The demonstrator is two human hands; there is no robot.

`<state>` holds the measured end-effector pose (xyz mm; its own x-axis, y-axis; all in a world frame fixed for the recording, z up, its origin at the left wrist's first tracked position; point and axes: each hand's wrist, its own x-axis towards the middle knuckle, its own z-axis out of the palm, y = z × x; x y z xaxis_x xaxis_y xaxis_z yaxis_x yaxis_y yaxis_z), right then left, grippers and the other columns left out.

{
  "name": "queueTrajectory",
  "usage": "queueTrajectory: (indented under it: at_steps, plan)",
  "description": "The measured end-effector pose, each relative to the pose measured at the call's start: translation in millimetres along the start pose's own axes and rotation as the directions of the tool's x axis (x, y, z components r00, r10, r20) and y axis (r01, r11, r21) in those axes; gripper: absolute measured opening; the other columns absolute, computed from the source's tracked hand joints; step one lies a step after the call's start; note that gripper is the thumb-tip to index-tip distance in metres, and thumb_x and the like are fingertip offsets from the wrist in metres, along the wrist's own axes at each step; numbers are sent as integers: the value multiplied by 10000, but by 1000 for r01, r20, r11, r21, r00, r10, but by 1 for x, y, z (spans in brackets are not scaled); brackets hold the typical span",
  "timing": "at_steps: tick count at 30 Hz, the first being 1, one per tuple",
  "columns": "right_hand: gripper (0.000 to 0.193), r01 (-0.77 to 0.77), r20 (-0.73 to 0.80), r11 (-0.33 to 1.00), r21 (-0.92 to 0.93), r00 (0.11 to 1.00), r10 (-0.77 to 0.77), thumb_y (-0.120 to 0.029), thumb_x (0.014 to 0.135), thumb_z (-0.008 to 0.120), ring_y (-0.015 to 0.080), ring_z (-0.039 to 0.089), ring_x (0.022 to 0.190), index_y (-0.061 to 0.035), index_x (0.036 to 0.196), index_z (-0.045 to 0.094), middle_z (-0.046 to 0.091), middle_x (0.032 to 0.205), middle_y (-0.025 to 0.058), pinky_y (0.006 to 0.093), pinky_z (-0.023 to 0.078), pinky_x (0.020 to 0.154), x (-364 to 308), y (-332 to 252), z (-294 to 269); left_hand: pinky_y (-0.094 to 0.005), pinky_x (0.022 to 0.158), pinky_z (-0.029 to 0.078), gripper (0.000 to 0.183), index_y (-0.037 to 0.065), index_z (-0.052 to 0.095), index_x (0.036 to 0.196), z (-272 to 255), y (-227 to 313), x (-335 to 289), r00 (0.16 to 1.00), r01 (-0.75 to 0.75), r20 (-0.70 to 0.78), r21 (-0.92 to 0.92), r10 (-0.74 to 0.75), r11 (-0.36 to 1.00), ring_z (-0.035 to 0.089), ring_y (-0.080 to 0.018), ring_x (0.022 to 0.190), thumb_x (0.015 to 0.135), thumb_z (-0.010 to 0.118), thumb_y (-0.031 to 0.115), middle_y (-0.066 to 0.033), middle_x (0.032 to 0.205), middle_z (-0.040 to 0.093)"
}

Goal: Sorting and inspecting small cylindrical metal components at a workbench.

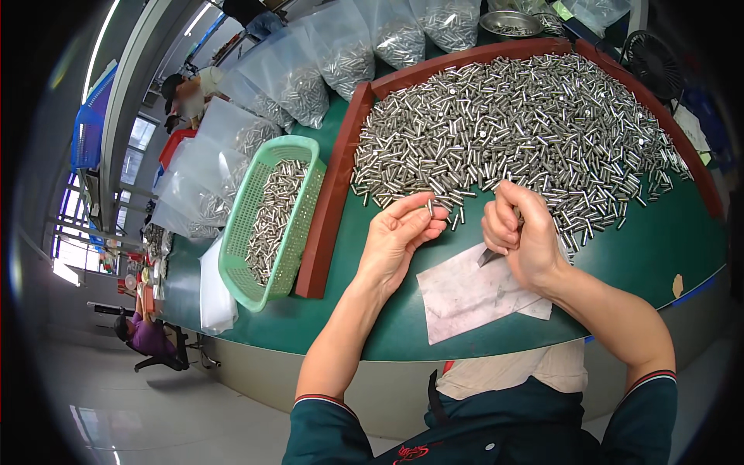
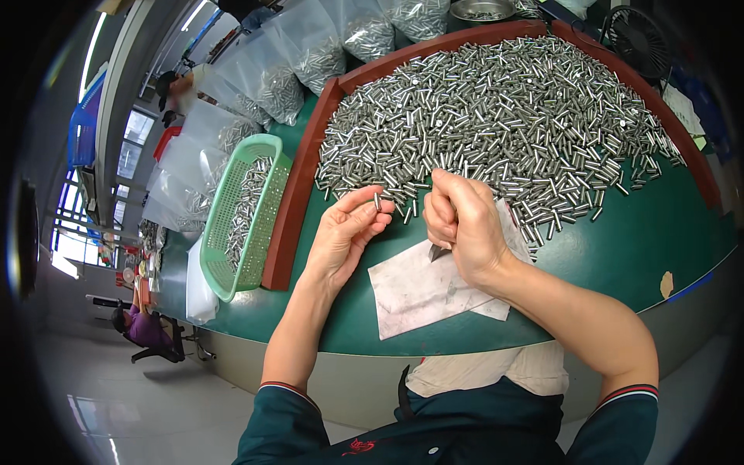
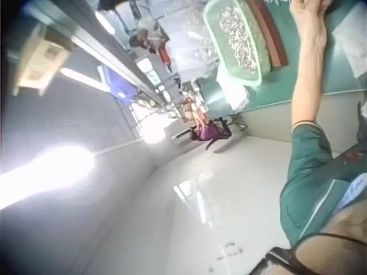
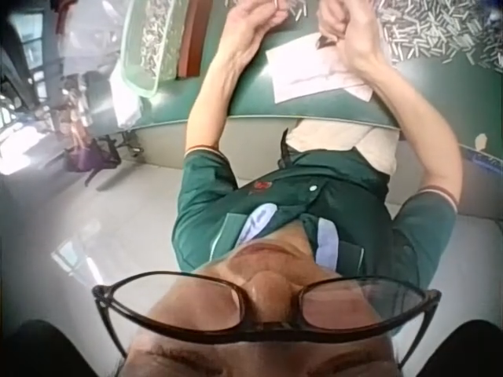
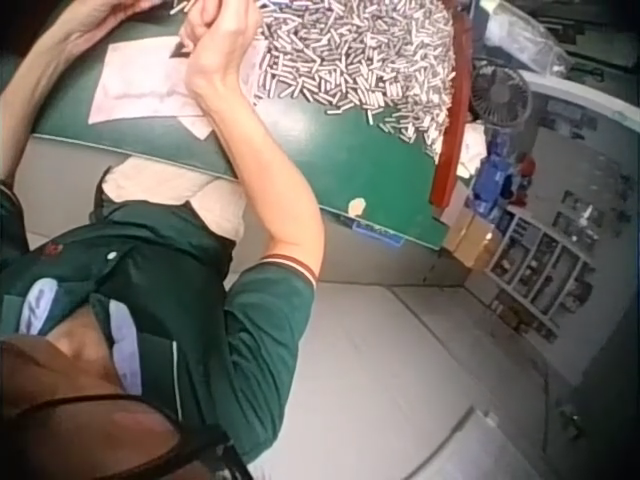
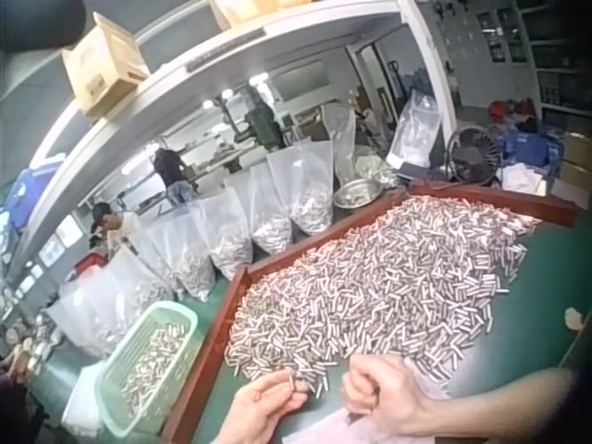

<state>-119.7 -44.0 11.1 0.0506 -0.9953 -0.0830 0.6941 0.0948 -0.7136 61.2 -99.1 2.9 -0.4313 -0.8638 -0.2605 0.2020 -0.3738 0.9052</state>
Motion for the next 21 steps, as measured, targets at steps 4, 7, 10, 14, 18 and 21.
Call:
queueTrajectory:
  at_steps: [4,7,10,14,18,21]
  plan:
    - [411,2,-12,1000,3,1000,-2,-270,867,394,72,189,384,-120,506,267,271,434,-19,238,170,379,-1,-1,-2,-245,732,504,342,-25,467,1138,5,0,0,1000,-4,12,10,3,1000,606,-142,776,824,561,68,-136,924,611]
    - [411,7,-10,1000,-9,1000,-7,-269,867,395,72,195,383,-120,505,269,273,435,-18,236,175,379,-3,-3,-2,-247,721,505,336,-27,471,1137,10,0,-3,1000,-11,12,27,11,1000,604,-139,761,826,558,63,-134,916,613]
    - [405,1,-1,1000,-1,1000,-1,-267,868,394,72,197,384,-120,510,273,274,437,-18,235,178,380,-3,-1,0,-244,701,502,298,-33,496,1110,12,3,-8,1000,-28,8,60,28,998,600,-135,738,827,550,44,-130,896,616]
    - [391,-17,-3,1000,6,1000,17,-257,867,390,73,194,394,-118,521,274,267,442,-18,236,183,389,-1,2,5,-237,655,491,232,-50,530,1048,5,16,-31,967,-241,-20,248,254,938,590,-134,697,821,528,-5,-136,833,615]
    - [389,18,-16,1000,-15,1000,-19,-270,873,374,77,187,406,-121,528,274,257,448,-21,239,183,401,-1,-2,-1,-214,630,470,223,-53,533,1023,-9,25,-85,798,-392,-170,583,578,712,565,-107,684,801,535,-37,-63,764,569]
    - [387,13,-22,999,-37,1000,-14,-278,878,365,71,189,405,-131,534,267,246,445,-27,238,176,399,-1,-1,-1,-233,579,411,235,-27,560,979,-39,17,-130,526,-221,-19,962,850,158,497,-119,642,746,580,-47,-48,746,516]
